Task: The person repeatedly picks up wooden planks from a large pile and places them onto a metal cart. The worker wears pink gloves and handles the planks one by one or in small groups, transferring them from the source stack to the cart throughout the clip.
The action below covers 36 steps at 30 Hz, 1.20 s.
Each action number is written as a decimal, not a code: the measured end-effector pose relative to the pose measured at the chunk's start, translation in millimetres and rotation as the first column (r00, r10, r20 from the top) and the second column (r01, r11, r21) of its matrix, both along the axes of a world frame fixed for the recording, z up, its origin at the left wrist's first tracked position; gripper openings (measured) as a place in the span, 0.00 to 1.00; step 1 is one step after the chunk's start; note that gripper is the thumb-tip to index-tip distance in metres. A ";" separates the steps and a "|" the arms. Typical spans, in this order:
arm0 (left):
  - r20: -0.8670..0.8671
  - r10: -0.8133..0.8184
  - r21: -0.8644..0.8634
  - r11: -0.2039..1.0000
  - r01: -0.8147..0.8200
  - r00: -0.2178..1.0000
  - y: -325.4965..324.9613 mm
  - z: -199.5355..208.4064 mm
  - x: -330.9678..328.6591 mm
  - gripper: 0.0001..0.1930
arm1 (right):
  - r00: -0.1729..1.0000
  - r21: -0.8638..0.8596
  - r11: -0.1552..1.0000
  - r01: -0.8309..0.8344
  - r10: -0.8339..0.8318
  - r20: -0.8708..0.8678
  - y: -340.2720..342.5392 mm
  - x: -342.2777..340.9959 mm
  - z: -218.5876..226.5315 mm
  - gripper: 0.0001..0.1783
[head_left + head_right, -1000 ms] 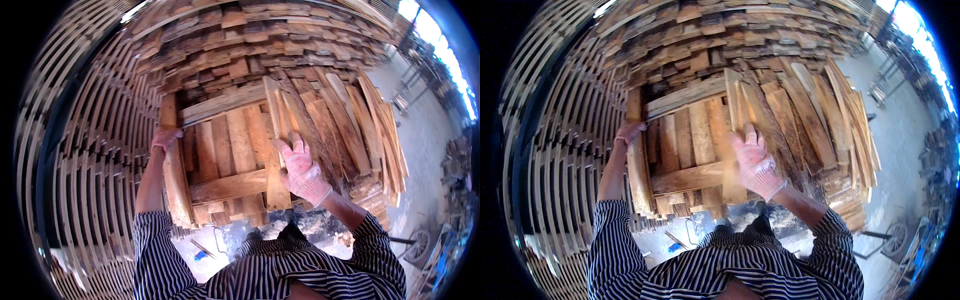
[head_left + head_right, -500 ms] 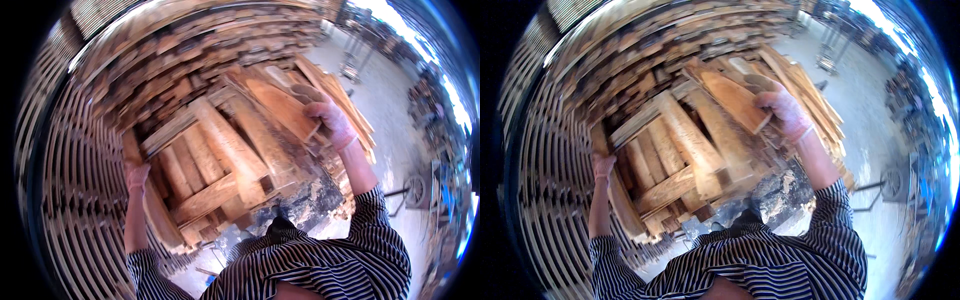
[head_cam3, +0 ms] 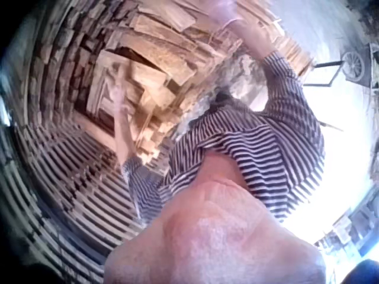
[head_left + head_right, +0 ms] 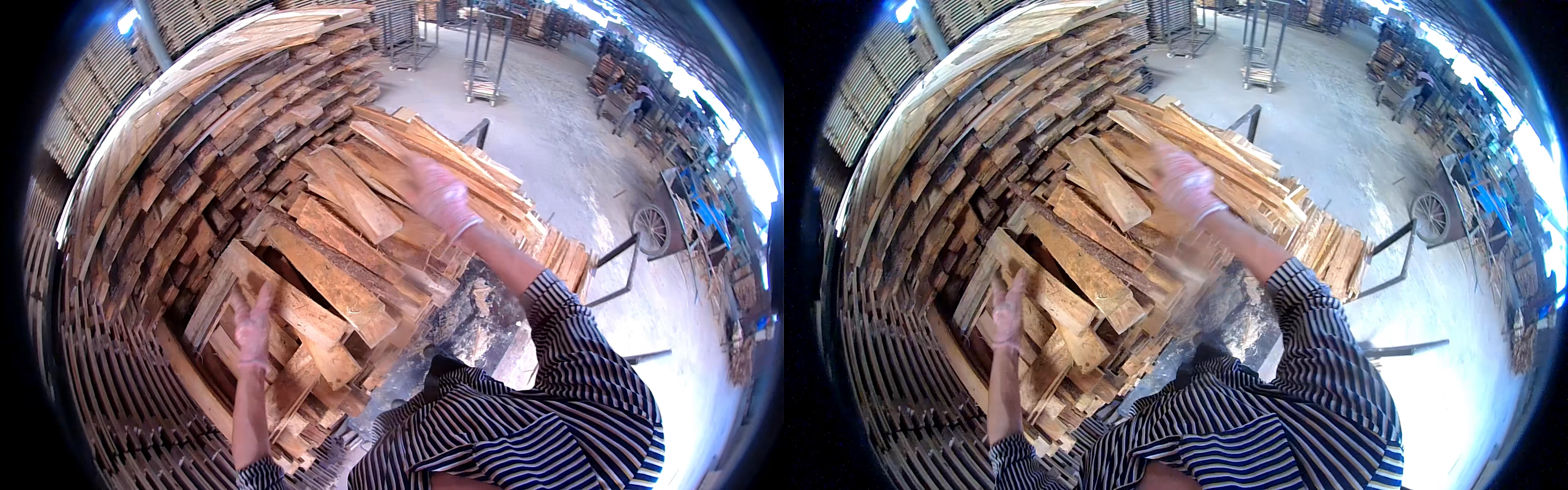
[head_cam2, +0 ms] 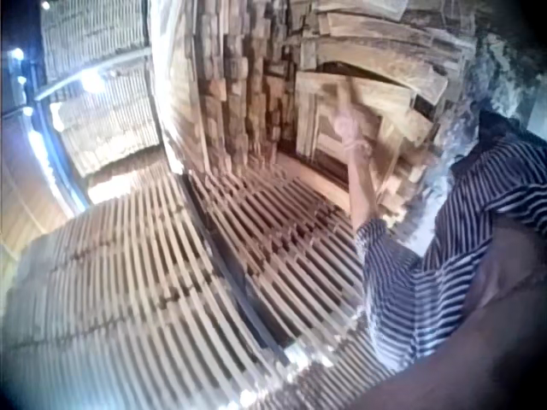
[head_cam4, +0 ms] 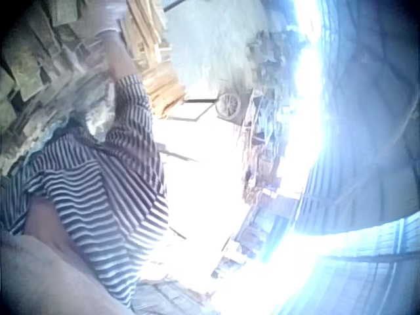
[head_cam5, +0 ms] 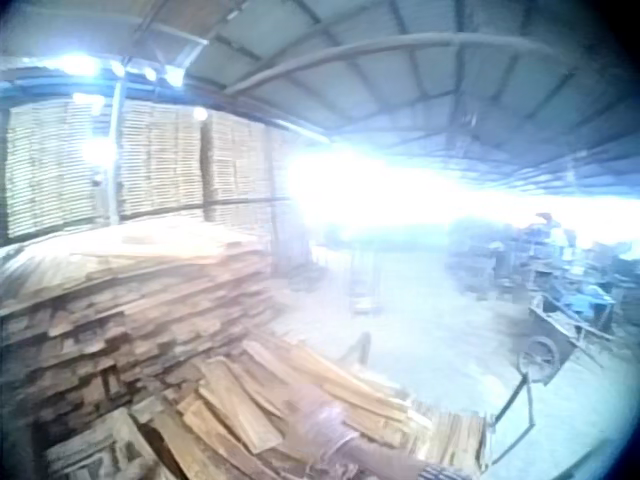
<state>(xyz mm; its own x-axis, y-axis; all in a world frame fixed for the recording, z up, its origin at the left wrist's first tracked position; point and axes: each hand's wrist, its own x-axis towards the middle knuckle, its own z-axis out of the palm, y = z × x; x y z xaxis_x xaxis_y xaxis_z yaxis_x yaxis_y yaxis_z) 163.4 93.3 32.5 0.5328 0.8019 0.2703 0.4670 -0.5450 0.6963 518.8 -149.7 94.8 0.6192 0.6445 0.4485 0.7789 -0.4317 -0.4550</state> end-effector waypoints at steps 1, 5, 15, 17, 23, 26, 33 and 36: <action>0.059 0.006 -0.030 1.000 -0.004 0.998 -9.2 5.3 17.7 0.52 | 0.998 -0.040 0.998 0.055 -0.056 -0.028 -10.2 26.4 -4.7 0.29; 0.094 0.134 -0.080 0.989 -0.126 0.987 -44.1 31.7 87.1 0.47 | 0.980 -0.358 0.934 0.000 -0.071 -0.184 -65.6 84.2 -37.9 0.29; 0.024 0.214 -0.577 0.801 -0.161 0.977 4.0 -15.0 181.5 0.26 | 0.856 -0.163 0.958 -0.236 0.125 -0.501 -102.6 135.2 -65.4 0.42; -0.020 0.264 -0.280 0.924 -0.259 0.964 14.9 -29.0 163.6 0.32 | 0.358 0.335 0.902 -0.273 0.419 -0.835 -101.4 145.7 -45.9 0.39; -0.232 0.331 -0.484 0.776 -0.404 0.914 25.6 18.7 190.6 0.46 | 0.451 0.489 0.836 -0.250 0.547 -0.705 -97.5 39.9 67.3 0.38; -0.245 0.256 -0.487 0.801 -0.347 0.935 55.4 9.3 201.6 0.34 | 0.461 0.452 0.826 -0.337 0.563 -0.686 -99.1 0.8 53.1 0.43; 0.080 0.430 0.305 0.849 -0.432 0.900 96.1 22.4 93.5 0.09 | 0.294 0.508 0.748 -0.427 0.646 -0.705 -61.5 -111.3 49.0 0.44; 0.639 0.334 -0.451 0.892 -0.013 0.693 54.7 115.6 8.8 0.10 | 0.349 0.435 0.742 -0.511 0.641 -0.684 -40.7 -139.9 60.8 0.42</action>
<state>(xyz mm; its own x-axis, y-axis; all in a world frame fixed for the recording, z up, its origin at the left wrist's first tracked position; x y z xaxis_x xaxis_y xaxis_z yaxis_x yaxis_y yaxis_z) 172.1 148.0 148.1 0.1633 0.9756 0.1469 -0.1713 -0.1186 0.9781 378.9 -190.4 155.6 0.2393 0.9636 0.1194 0.1344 0.0890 -0.9869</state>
